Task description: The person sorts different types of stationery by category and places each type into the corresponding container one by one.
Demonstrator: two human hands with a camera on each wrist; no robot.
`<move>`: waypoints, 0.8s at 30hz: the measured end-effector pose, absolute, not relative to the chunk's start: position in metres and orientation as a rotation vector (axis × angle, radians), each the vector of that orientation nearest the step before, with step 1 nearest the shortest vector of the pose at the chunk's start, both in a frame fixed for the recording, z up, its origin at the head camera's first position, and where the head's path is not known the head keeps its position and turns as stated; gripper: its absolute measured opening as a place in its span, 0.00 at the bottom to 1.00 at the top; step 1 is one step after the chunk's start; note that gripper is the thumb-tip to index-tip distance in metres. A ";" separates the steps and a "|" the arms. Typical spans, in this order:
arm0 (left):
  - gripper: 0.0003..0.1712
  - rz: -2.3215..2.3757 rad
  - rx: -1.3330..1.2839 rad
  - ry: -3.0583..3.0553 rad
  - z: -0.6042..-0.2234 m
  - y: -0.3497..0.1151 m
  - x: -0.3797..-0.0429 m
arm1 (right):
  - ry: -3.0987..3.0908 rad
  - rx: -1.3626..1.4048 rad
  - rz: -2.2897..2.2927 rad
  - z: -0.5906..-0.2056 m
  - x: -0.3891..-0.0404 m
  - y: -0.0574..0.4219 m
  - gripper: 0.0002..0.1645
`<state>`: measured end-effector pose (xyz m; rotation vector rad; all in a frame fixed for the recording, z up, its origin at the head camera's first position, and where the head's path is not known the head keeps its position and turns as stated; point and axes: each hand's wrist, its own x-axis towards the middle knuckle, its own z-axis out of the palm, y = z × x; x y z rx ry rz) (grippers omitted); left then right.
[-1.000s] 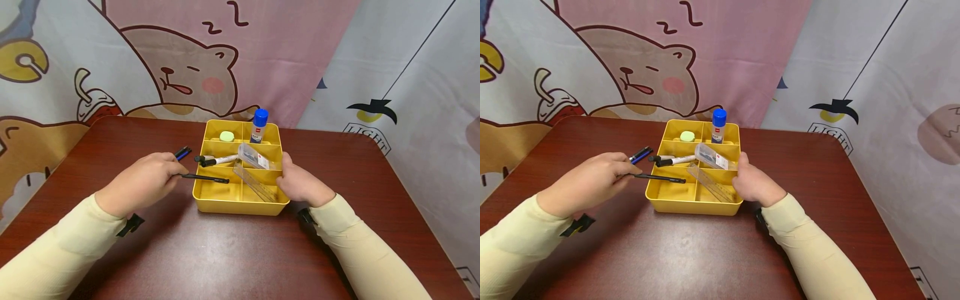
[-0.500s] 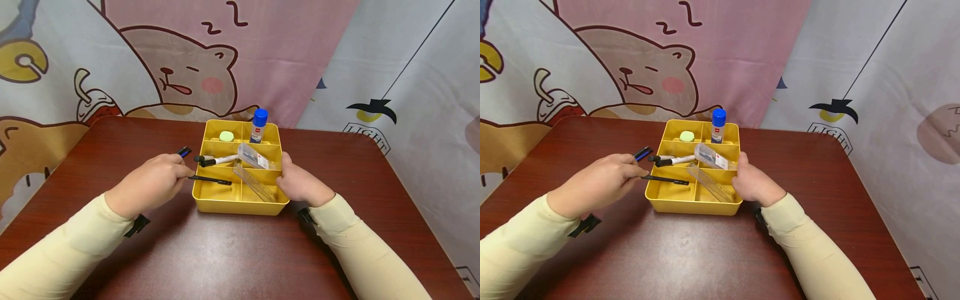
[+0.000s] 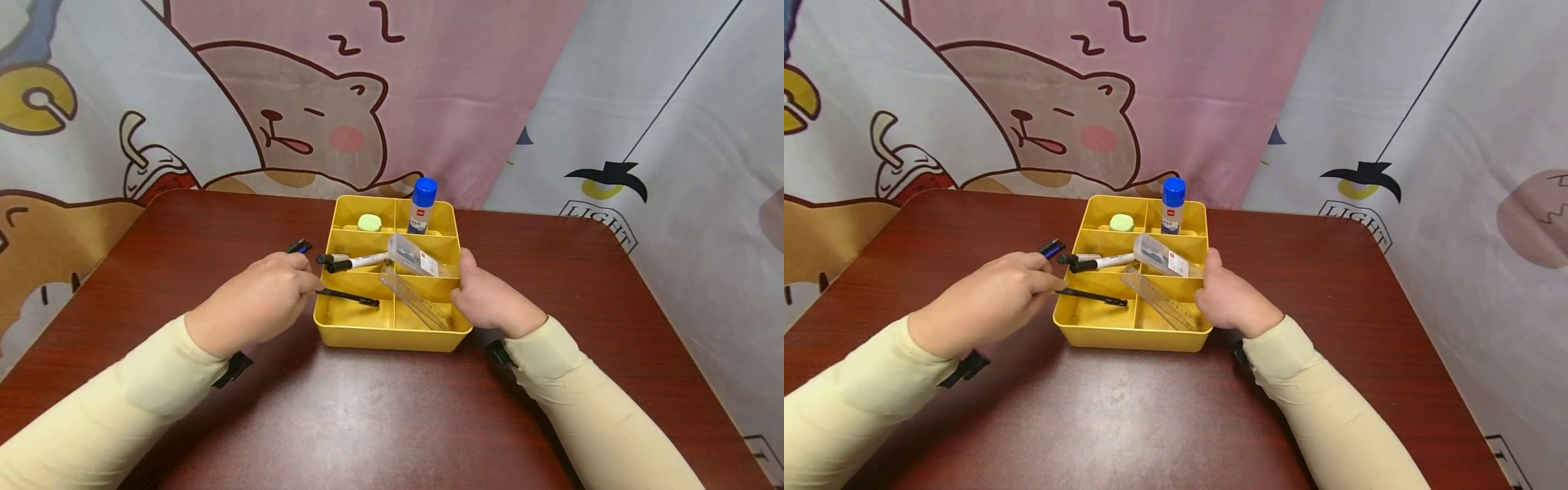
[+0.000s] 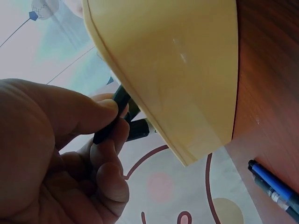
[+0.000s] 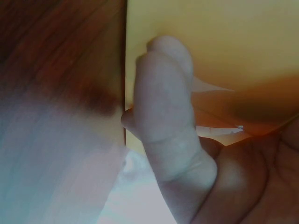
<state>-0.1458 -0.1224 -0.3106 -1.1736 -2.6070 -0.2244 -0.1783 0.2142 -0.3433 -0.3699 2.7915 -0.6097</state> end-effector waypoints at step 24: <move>0.15 -0.176 -1.189 -2.573 -0.319 -0.109 -0.146 | 2.790 -0.349 -0.599 -0.344 -0.179 0.214 0.39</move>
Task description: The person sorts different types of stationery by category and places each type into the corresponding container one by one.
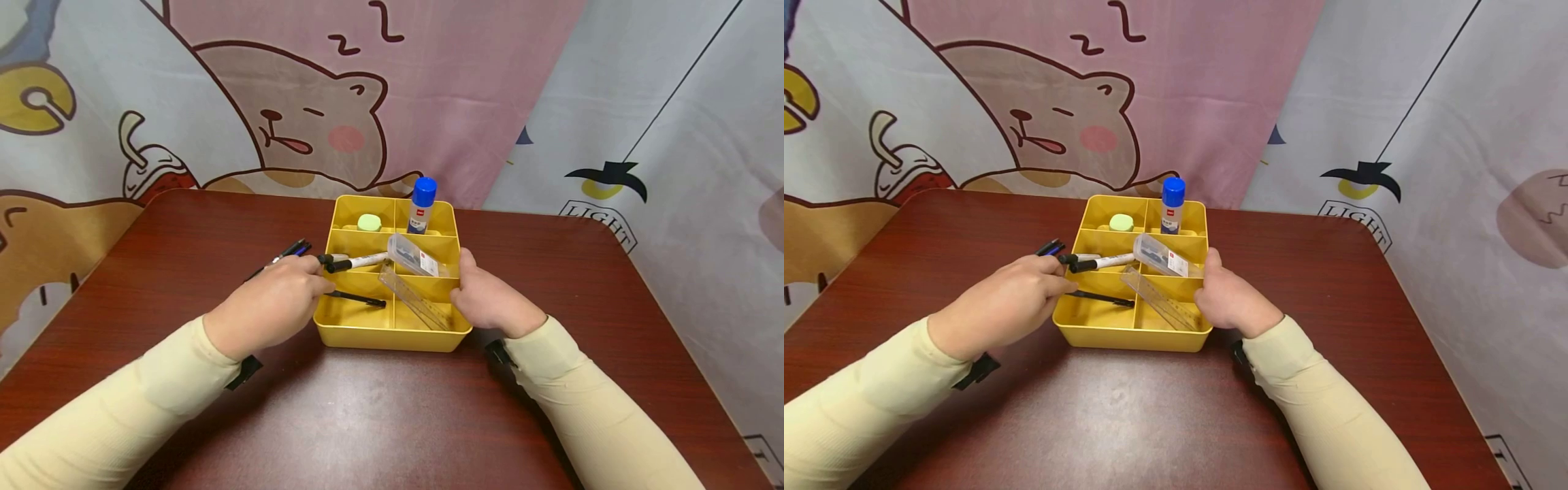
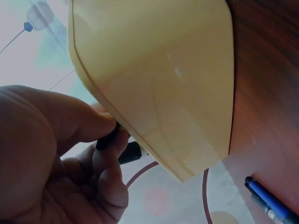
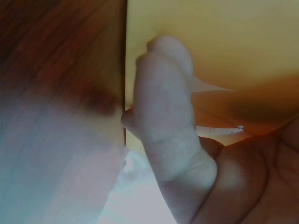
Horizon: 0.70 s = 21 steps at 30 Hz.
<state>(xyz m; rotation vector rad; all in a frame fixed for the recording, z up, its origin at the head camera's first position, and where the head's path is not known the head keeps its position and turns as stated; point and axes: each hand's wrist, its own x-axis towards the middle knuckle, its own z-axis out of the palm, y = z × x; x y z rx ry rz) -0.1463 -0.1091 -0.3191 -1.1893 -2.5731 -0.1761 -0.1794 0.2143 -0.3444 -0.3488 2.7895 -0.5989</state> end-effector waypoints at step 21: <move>0.16 -0.220 -1.213 -2.560 -0.322 -0.108 -0.147 | 2.786 -0.329 -0.593 -0.345 -0.180 0.214 0.40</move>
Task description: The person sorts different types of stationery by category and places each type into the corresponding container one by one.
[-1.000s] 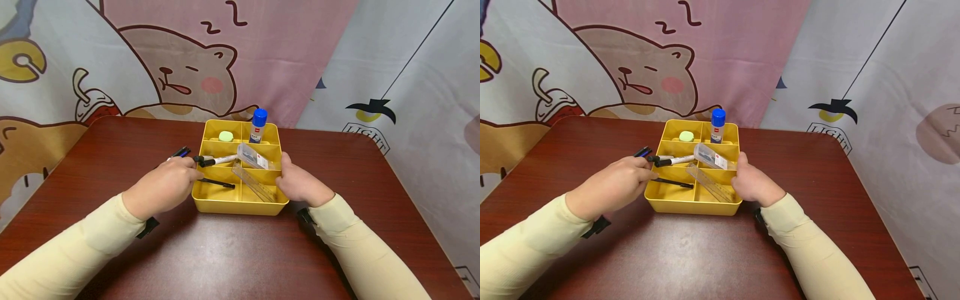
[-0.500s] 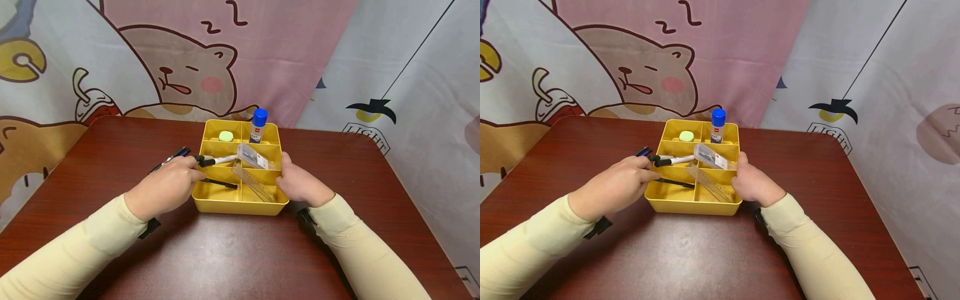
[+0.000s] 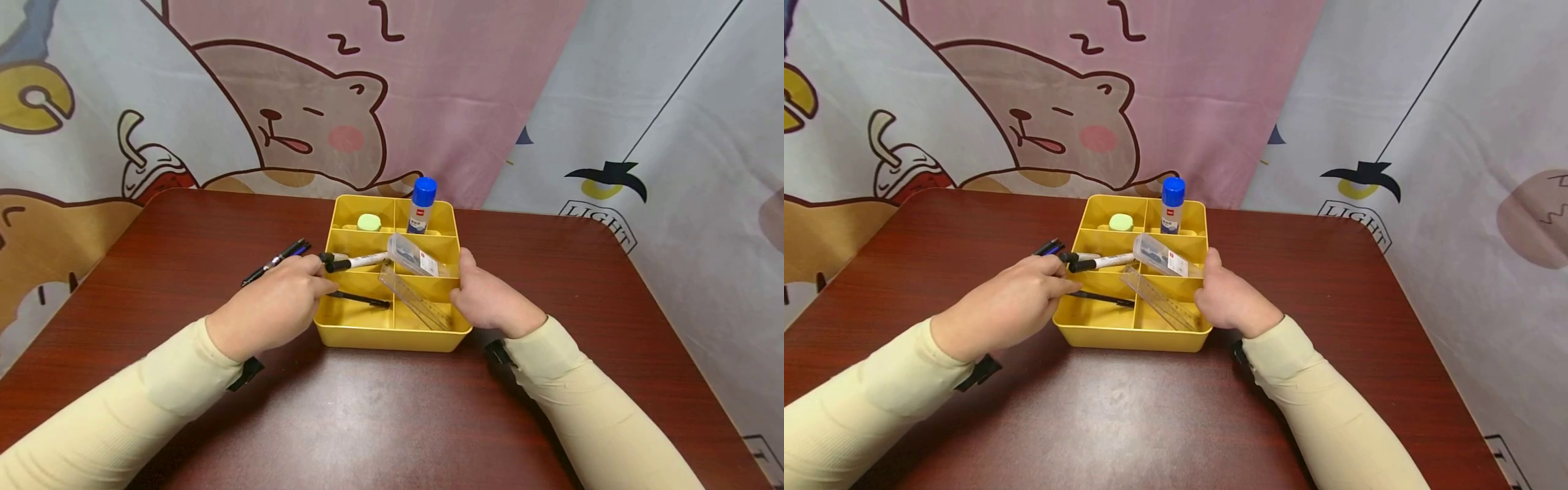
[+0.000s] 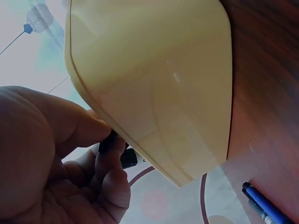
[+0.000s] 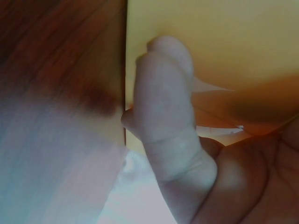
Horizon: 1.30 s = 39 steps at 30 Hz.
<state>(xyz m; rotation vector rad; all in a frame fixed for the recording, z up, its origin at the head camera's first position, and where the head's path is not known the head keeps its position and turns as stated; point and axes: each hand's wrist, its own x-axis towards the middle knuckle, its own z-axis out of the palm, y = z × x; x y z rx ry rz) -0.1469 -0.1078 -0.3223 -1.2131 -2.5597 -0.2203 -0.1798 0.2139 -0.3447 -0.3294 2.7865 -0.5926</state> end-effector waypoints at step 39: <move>0.19 -0.257 -0.612 -3.055 -0.329 -0.177 -0.200 | 2.782 -0.346 -0.595 -0.345 -0.180 0.214 0.40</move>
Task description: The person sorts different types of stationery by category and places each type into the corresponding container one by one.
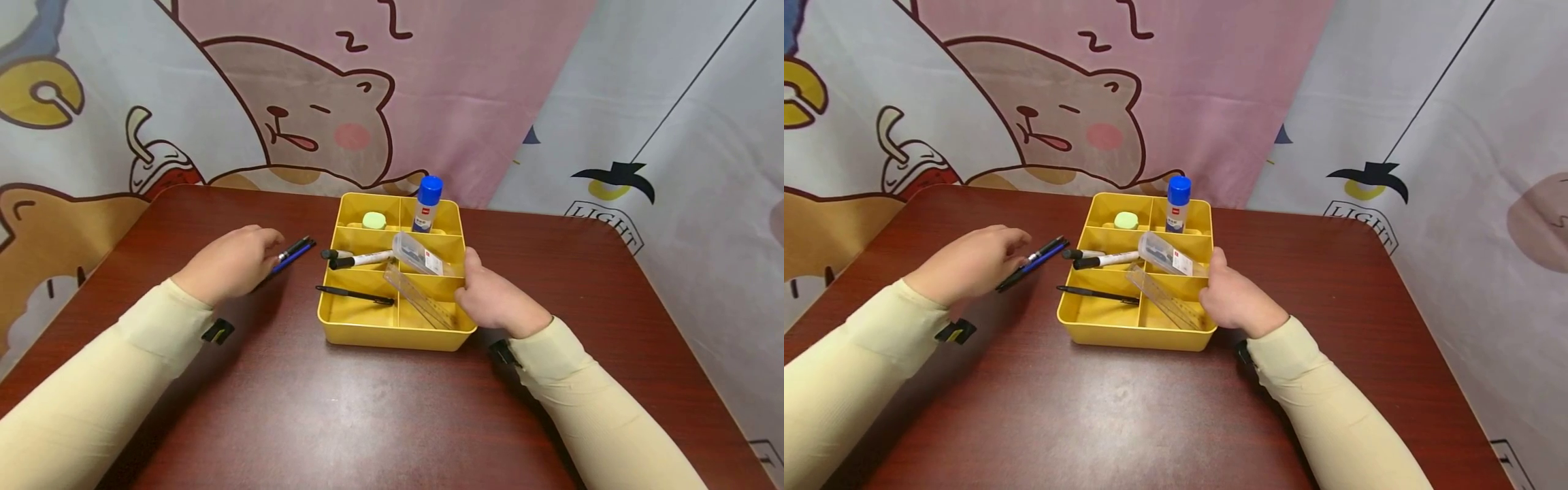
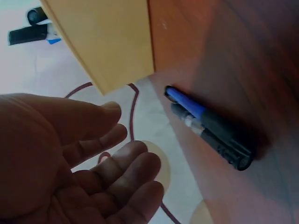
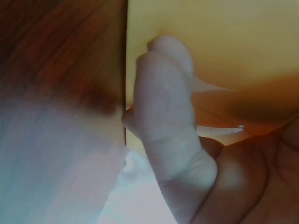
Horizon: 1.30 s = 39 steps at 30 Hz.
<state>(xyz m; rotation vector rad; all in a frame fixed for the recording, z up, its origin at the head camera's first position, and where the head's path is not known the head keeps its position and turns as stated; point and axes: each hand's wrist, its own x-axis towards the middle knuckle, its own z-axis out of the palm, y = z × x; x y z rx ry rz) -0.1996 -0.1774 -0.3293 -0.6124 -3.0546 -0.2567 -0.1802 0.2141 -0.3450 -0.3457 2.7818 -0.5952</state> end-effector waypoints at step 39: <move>0.22 -0.116 -0.616 -3.275 -0.360 -0.167 -0.259 | 2.760 -0.326 -0.621 -0.344 -0.180 0.213 0.37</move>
